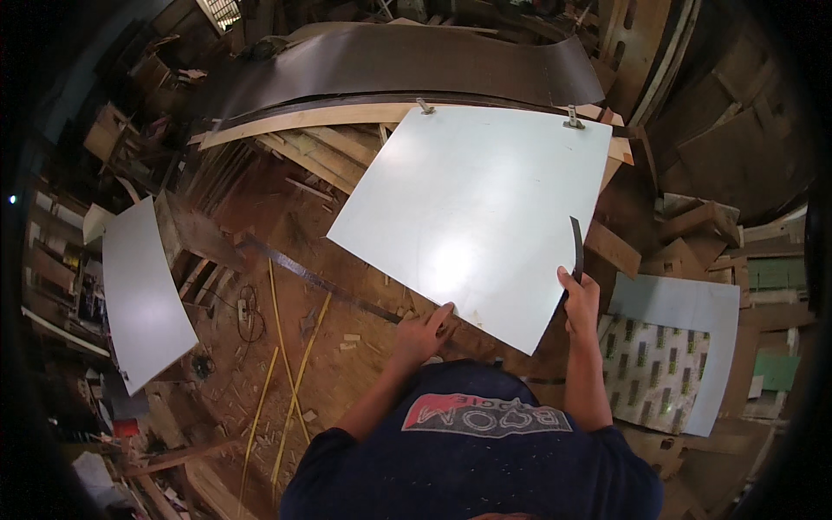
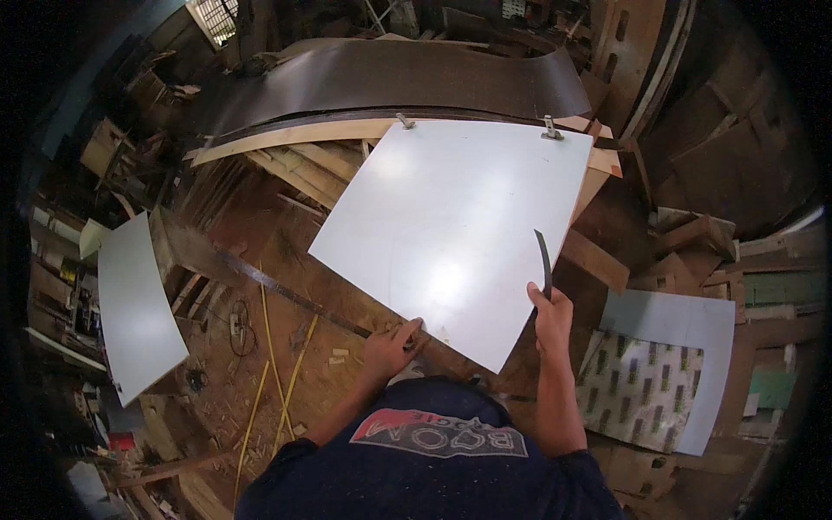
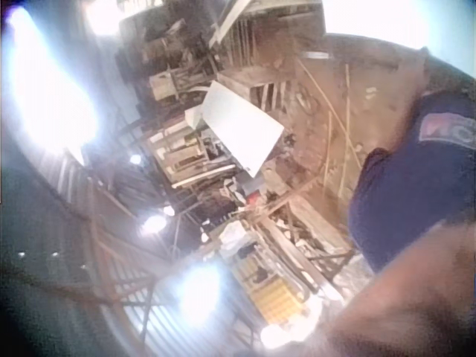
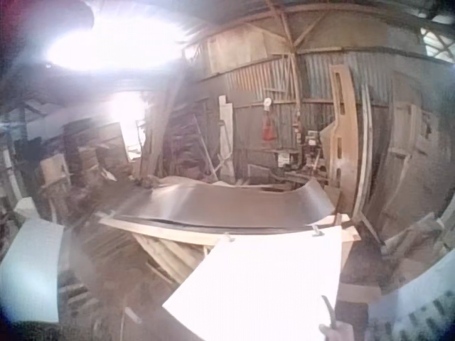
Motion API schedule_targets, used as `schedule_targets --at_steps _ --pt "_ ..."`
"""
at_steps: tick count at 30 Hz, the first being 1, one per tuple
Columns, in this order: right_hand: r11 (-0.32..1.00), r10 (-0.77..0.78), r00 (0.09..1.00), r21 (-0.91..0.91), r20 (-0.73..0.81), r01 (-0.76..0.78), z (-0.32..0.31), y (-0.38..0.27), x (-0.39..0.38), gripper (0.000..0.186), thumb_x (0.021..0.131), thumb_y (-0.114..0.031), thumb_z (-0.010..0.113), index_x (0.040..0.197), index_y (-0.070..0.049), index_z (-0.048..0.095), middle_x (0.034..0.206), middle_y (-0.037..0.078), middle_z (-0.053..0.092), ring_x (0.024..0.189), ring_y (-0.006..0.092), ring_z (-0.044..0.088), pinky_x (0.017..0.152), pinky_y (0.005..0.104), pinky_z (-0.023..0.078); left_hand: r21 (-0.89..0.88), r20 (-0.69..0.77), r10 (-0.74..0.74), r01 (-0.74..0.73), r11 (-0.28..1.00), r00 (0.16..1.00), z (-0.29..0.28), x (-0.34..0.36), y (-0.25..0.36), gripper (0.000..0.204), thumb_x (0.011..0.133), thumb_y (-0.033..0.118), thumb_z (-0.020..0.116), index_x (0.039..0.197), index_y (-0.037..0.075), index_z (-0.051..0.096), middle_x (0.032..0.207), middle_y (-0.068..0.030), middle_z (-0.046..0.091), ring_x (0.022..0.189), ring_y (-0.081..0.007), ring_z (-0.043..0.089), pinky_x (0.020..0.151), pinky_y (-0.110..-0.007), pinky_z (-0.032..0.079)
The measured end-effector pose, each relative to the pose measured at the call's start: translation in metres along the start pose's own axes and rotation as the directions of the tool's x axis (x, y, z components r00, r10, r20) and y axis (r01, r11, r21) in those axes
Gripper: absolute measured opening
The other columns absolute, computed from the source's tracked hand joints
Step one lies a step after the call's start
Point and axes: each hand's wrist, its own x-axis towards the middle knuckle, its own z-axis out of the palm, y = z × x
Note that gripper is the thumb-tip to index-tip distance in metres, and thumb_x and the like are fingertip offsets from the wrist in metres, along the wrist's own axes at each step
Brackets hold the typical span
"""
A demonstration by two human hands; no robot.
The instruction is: The person applies glue to the edge of a large wooden panel and then carefully attaches a flexible veneer strip by hand, pressing it along the length of the edge.
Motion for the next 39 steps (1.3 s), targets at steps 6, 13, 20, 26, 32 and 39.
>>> schedule_targets --at_steps 6,13,20,26,32,39 --pt "0.995 0.098 0.995 0.008 0.002 -0.098 0.012 -0.049 -0.023 0.025 0.097 -0.022 0.071 0.080 -0.004 0.066 0.067 -0.008 0.049 0.056 0.0034 0.035 0.050 0.0281 0.027 -0.025 -0.165 0.059 -0.064 0.998 0.984 -0.019 0.029 0.002 0.046 0.078 0.026 0.082 0.122 0.015 0.070 0.081 -0.0033 0.070 0.061 -0.0225 0.066 0.056 -0.035 0.051" --pt "0.995 -0.040 0.990 -0.084 0.133 0.051 0.035 -0.115 -0.031 0.033 0.102 -0.031 0.067 0.081 -0.006 0.065 0.065 -0.008 0.045 0.056 0.0046 0.042 0.050 0.0274 0.034 -0.040 -0.290 0.025 -0.038 0.998 0.957 -0.099 0.054 -0.006 0.049 0.068 0.014 0.086 0.116 0.012 0.075 0.083 -0.0017 0.069 0.064 -0.0222 0.066 0.056 -0.036 0.050" --pt "0.873 -0.427 0.811 -0.050 0.399 0.485 0.098 -0.182 -0.023 0.039 0.102 -0.036 0.066 0.092 0.001 0.075 0.072 0.000 0.066 0.067 0.0059 0.052 0.059 0.0259 0.042 0.024 -0.596 -0.011 0.032 0.999 0.803 -0.186 0.103 -0.037 0.043 0.075 0.003 0.082 0.117 0.011 0.076 0.098 -0.0065 0.069 0.063 -0.0178 0.063 0.052 -0.033 0.048" --pt "0.818 -0.533 0.709 0.068 0.462 0.571 0.164 -0.212 -0.007 0.045 0.101 -0.042 0.068 0.092 0.001 0.079 0.073 0.003 0.072 0.063 0.0046 0.051 0.056 0.0253 0.041 -0.053 -0.727 -0.015 -0.034 0.998 0.687 -0.244 0.162 -0.038 0.029 0.092 0.005 0.076 0.120 0.009 0.072 0.112 -0.0052 0.070 0.092 -0.0199 0.072 0.069 -0.030 0.058" --pt "0.761 -0.613 0.656 0.105 0.441 0.640 0.211 -0.250 -0.007 0.045 0.099 -0.040 0.071 0.082 0.002 0.076 0.069 0.004 0.071 0.061 0.0032 0.050 0.054 0.0242 0.039 -0.187 -0.779 -0.015 -0.209 0.960 0.626 -0.297 0.203 -0.037 0.035 0.090 0.011 0.082 0.120 0.002 0.067 0.106 -0.0082 0.072 0.081 -0.0096 0.068 0.064 -0.023 0.054" --pt "0.636 -0.684 0.615 -0.091 0.393 0.766 0.220 -0.289 0.017 0.055 0.088 -0.054 0.079 0.081 0.000 0.070 0.063 0.000 0.056 0.063 0.0090 0.051 0.058 0.0292 0.042 -0.219 -0.732 -0.021 -0.206 0.954 0.681 -0.334 0.241 -0.079 0.034 0.092 0.011 0.080 0.121 0.000 0.066 0.100 -0.0052 0.072 0.080 -0.0068 0.065 0.067 -0.022 0.053"
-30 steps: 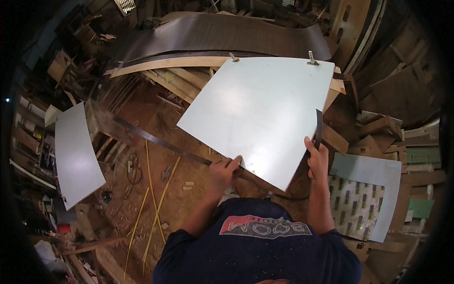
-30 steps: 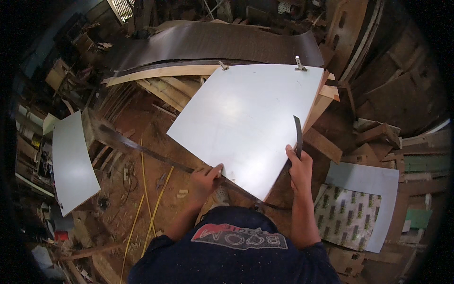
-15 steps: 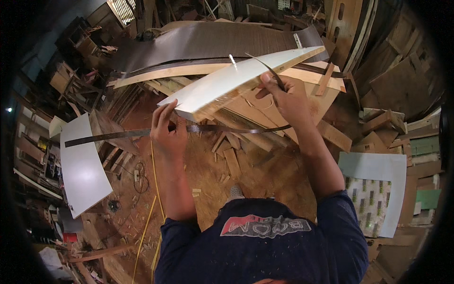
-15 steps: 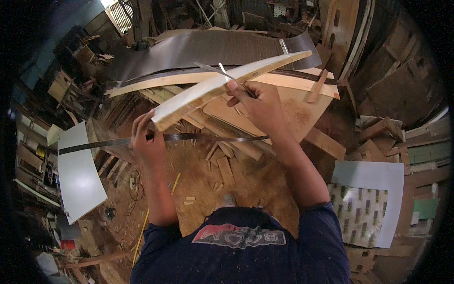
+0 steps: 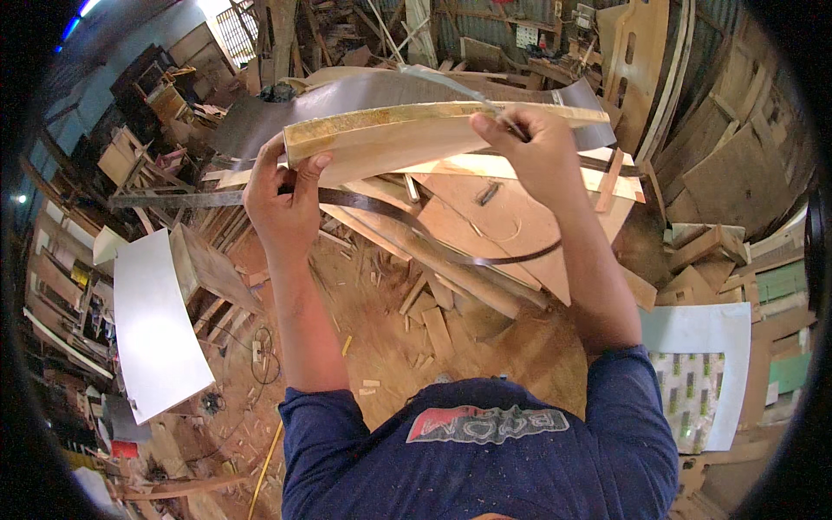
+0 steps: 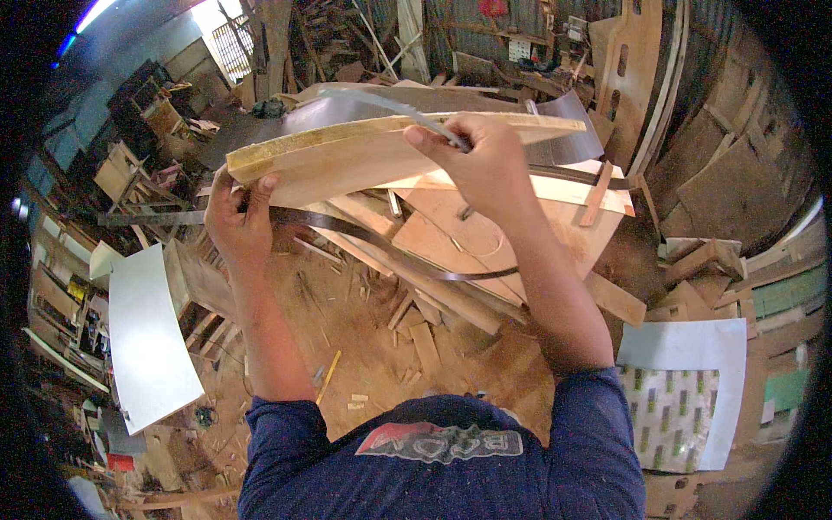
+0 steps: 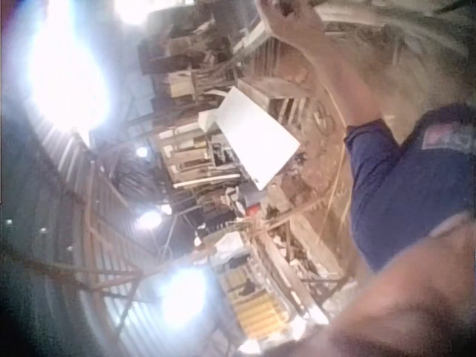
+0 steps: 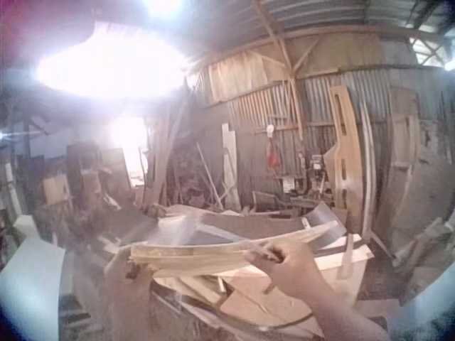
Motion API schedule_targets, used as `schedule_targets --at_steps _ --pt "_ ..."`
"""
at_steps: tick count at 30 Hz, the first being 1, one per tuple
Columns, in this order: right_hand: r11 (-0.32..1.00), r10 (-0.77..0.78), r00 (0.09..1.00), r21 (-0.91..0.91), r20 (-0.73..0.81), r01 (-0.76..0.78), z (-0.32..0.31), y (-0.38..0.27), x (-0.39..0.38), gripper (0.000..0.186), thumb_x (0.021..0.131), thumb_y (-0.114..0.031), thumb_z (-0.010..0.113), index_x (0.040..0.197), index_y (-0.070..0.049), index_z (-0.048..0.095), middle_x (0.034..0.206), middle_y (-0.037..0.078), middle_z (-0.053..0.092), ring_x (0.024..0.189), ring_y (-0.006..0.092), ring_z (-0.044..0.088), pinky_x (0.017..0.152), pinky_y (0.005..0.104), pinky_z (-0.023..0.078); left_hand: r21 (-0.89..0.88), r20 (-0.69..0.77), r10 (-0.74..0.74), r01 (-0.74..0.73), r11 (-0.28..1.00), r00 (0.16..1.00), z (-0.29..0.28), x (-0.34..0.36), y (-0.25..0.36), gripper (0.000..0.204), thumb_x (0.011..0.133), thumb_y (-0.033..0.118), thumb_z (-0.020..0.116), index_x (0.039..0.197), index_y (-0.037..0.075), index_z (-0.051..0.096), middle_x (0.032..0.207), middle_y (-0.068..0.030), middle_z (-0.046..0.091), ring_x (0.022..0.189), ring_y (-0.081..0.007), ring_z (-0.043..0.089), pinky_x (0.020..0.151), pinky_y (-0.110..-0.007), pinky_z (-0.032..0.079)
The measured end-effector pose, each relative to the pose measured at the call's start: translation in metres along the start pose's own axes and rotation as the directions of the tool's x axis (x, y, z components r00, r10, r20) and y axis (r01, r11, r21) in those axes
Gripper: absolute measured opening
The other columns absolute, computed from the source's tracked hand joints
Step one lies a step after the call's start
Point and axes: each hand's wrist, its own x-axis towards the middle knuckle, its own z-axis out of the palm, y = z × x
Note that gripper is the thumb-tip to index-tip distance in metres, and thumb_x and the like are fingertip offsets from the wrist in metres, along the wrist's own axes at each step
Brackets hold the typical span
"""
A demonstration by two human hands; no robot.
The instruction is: The person applies glue to the edge of a large wooden panel and then carefully attaches a flexible veneer strip by hand, pressing it along the length of the edge.
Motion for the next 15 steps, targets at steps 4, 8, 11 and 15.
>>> schedule_targets --at_steps 4,8,11,15 --pt "0.987 -0.153 0.984 -0.065 -0.091 0.147 -0.004 -0.021 0.015 0.058 0.085 -0.060 0.078 0.094 -0.003 0.069 0.072 0.003 0.057 0.068 0.0130 0.052 0.061 0.0309 0.043 -0.097 -0.035 -0.050 0.047 0.994 0.998 0.008 0.024 -0.020 0.036 0.093 0.013 0.079 0.124 0.001 0.064 0.104 -0.0045 0.072 0.079 -0.0063 0.064 0.064 -0.022 0.050" --pt "0.949 -0.305 0.952 -0.088 -0.032 0.301 -0.002 -0.050 0.026 0.046 0.095 -0.048 0.072 0.112 -0.005 0.069 0.080 0.007 0.066 0.073 0.0134 0.059 0.068 0.0289 0.048 -0.134 0.007 -0.048 0.049 0.990 0.999 0.010 0.046 -0.022 0.038 0.093 0.013 0.078 0.126 0.001 0.063 0.106 -0.0029 0.071 0.079 -0.0053 0.062 0.064 -0.022 0.049" --pt "0.895 -0.447 0.895 -0.010 0.007 0.447 0.002 -0.056 0.039 0.039 0.097 -0.040 0.072 0.117 -0.006 0.071 0.088 0.007 0.072 0.079 0.0117 0.063 0.073 0.0270 0.050 -0.163 0.054 -0.047 0.055 0.985 0.997 0.017 0.057 -0.024 0.039 0.094 0.013 0.078 0.128 0.002 0.063 0.106 -0.0013 0.071 0.080 -0.0040 0.060 0.064 -0.021 0.048" --pt "0.902 -0.432 0.902 0.013 0.008 0.431 0.002 -0.062 0.046 0.039 0.096 -0.040 0.074 0.113 -0.005 0.071 0.083 0.006 0.069 0.072 0.0088 0.056 0.068 0.0260 0.048 -0.207 0.037 -0.015 0.022 0.978 0.999 0.019 0.065 -0.025 0.040 0.094 0.013 0.078 0.130 0.002 0.063 0.106 -0.0012 0.071 0.081 -0.0037 0.059 0.066 -0.021 0.049"
